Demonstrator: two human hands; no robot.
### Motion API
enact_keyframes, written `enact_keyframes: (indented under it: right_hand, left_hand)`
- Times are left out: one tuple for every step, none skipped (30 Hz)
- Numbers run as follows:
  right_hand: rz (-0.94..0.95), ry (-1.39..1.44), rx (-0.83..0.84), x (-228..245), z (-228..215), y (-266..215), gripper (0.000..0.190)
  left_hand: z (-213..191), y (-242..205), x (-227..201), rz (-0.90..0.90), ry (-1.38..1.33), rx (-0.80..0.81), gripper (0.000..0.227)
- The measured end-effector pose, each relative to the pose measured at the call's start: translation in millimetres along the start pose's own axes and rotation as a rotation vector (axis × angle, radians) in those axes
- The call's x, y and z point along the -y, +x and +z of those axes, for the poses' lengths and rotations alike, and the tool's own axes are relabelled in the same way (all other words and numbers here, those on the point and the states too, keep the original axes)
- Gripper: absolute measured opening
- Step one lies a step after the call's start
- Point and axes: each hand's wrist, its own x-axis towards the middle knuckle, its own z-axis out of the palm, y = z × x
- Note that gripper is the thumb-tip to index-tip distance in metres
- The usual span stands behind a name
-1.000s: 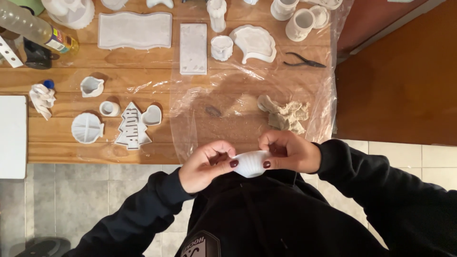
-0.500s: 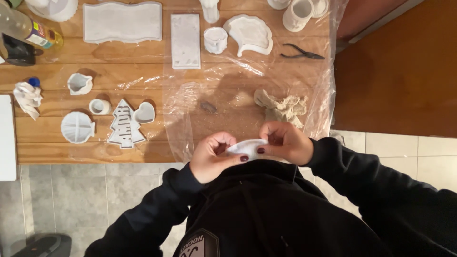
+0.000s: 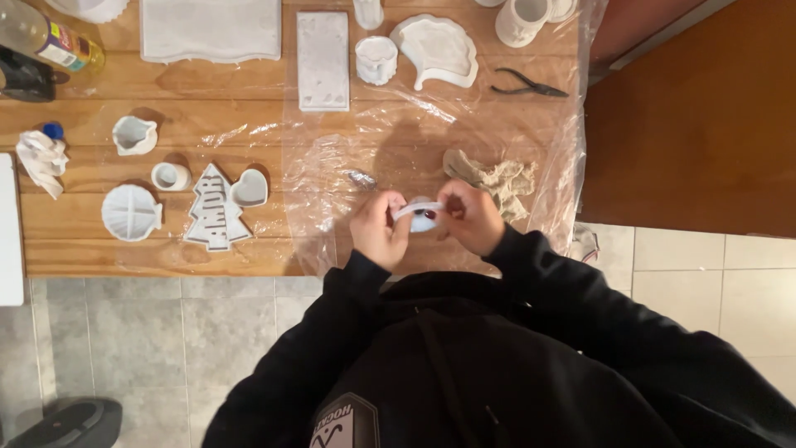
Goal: Unmolding various craft objects and organizing them on a workbench.
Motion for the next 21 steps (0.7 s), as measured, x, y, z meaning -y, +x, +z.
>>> enact_keyframes:
  right_hand:
    - [-0.104,0.014,-0.039,-11.6,0.3,8.8,0.015]
    - [-0.109,0.012,-0.047,-34.2,-1.3,22.6,0.015]
    - [-0.086,0.080,-0.061,-57.7,-2.6,34.0,0.014]
    - [-0.064,0.149,-0.076,-81.5,-3.9,45.8,0.013]
    - [-0.062,0.149,-0.077,-80.8,-3.0,50.8,0.013]
    - [0.019,0.086,-0.123,-80.1,-2.2,56.1,0.016]
    - [0.104,0.022,-0.165,-79.5,-1.4,60.1,0.019]
    - [0.108,0.022,-0.164,-81.8,-1.0,61.2,0.019]
    - [0.061,-0.006,-0.189,-83.5,-1.6,63.9,0.018]
    - [0.014,-0.034,-0.214,-84.8,-2.6,66.3,0.018]
    - [0.009,-0.034,-0.220,-88.6,-1.1,69.3,0.018]
    - [-0.141,-0.280,-0.318,-92.4,0.2,72.3,0.019]
    - [-0.285,-0.527,-0.408,-97.8,3.5,71.8,0.020]
    - [-0.281,-0.527,-0.411,-98.9,8.2,71.4,0.020]
    - [-0.318,-0.562,-0.471,-99.5,12.7,72.8,0.022]
    - [-0.355,-0.597,-0.532,-100.0,17.2,74.1,0.023]
    - [-0.354,-0.596,-0.537,-102.1,17.2,74.8,0.023]
    - [-0.352,-0.586,-0.573,-104.0,17.4,75.5,0.020]
    - [-0.352,-0.576,-0.604,-105.6,17.0,76.6,0.018]
    - [-0.354,-0.576,-0.604,-97.3,10.1,79.8,0.018]
    - [-0.147,-0.123,-0.524,-89.5,5.1,82.6,0.020]
  left_hand:
    - [5.3,6.2,9.4,0.147,0.172,-0.060,0.016]
    - [13.0,11.1,33.7,0.155,0.170,-0.056,0.016]
    - [21.7,11.5,57.7,0.095,0.243,-0.027,0.017]
    - [30.3,12.1,82.1,0.035,0.315,0.003,0.019]
    - [33.7,17.4,88.3,0.034,0.314,0.005,0.019]
    - [37.3,22.8,94.6,0.097,0.341,0.005,0.025]
    - [41.2,26.7,100.3,0.157,0.367,0.004,0.031]
    - [44.9,27.3,100.4,0.152,0.367,0.005,0.031]
    - [48.9,30.3,100.6,0.125,0.465,0.020,0.033]
    - [53.1,33.4,100.3,0.098,0.564,0.034,0.035]
    - [61.2,34.5,114.4,0.106,0.563,0.037,0.035]
    - [69.5,35.8,128.5,-0.020,0.572,0.119,0.038]
    - [77.5,32.2,142.7,-0.152,0.579,0.204,0.040]
    - [80.6,30.3,141.1,-0.152,0.579,0.208,0.040]
    - [83.2,29.6,139.7,-0.238,0.539,0.199,0.038]
    - [85.6,29.0,138.2,-0.322,0.498,0.190,0.035]
    - [85.8,28.4,144.6,-0.319,0.499,0.193,0.035]
    - [85.8,27.8,150.9,-0.131,0.359,0.091,0.034]
    - [86.1,27.2,157.1,0.056,0.215,-0.014,0.032]
    - [78.2,31.1,153.0,0.057,0.215,-0.016,0.032]
    - [68.8,32.4,149.0,0.033,0.060,0.055,0.039]
